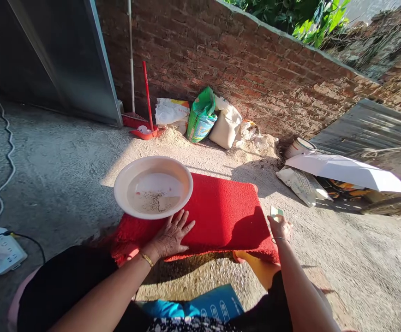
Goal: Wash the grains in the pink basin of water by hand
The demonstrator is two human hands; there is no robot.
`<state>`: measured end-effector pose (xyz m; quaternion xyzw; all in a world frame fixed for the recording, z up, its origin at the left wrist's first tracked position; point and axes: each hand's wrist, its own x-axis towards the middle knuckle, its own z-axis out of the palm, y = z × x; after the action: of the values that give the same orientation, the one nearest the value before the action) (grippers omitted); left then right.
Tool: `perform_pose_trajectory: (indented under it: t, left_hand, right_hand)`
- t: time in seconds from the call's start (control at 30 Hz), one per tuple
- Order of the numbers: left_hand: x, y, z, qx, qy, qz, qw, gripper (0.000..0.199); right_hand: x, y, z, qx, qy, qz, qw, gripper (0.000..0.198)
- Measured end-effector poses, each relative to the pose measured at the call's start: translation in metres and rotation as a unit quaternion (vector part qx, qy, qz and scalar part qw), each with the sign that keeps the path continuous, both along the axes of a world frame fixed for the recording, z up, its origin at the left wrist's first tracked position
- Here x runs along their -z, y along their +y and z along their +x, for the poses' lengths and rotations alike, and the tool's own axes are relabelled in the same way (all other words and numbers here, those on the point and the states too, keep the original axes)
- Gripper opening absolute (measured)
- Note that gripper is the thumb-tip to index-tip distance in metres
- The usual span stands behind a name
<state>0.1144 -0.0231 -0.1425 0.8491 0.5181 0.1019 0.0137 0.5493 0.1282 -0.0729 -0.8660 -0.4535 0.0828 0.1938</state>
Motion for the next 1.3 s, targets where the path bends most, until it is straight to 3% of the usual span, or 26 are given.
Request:
perform_pose_trajectory:
  t: [0.07, 0.17, 0.37, 0.5, 0.63, 0.77, 0.93, 1.03, 1.13, 1.3]
  left_hand:
    - [0.0, 0.0, 0.0, 0.0, 0.002, 0.0, 1.0, 0.094]
    - [-0.002, 0.0, -0.001, 0.001, 0.007, -0.004, 1.0, 0.095]
    - [-0.003, 0.001, -0.001, -0.002, 0.016, -0.015, 1.0, 0.093]
    - [-0.003, 0.0, -0.001, -0.003, 0.01, -0.015, 1.0, 0.093]
    - [-0.002, 0.001, -0.001, -0.001, 0.007, -0.006, 1.0, 0.093]
    - [-0.003, 0.001, -0.002, 0.003, 0.01, -0.004, 1.0, 0.091]
    - [-0.007, -0.001, 0.0, -0.004, 0.007, -0.008, 1.0, 0.09]
    - [-0.009, -0.002, 0.001, -0.006, 0.008, -0.016, 1.0, 0.09]
    - [-0.006, -0.002, 0.002, -0.007, 0.008, -0.02, 1.0, 0.092]
    - [0.0, -0.003, 0.005, -0.013, 0.016, -0.019, 1.0, 0.094]
  right_hand:
    - [0.003, -0.007, -0.021, -0.022, 0.02, 0.026, 0.999, 0.054]
    - [0.011, -0.021, -0.079, -0.116, 0.039, 0.061, 0.991, 0.05]
    - [0.014, -0.059, -0.223, -0.354, 0.03, 0.05, 0.933, 0.041]
    - [0.006, -0.067, -0.265, -0.411, 0.001, 0.028, 0.911, 0.042]
    - [0.004, -0.055, -0.235, -0.38, -0.028, 0.007, 0.924, 0.041]
    - [0.004, -0.04, -0.154, -0.28, -0.05, -0.01, 0.959, 0.043]
    - [0.0, -0.042, -0.038, -0.1, -0.038, -0.032, 0.994, 0.049]
    - [0.0, -0.052, 0.001, -0.037, -0.041, -0.015, 0.998, 0.054]
    - [0.002, -0.063, -0.003, -0.049, -0.012, 0.006, 0.999, 0.056]
    - [0.006, -0.08, -0.085, -0.196, 0.035, 0.051, 0.979, 0.051]
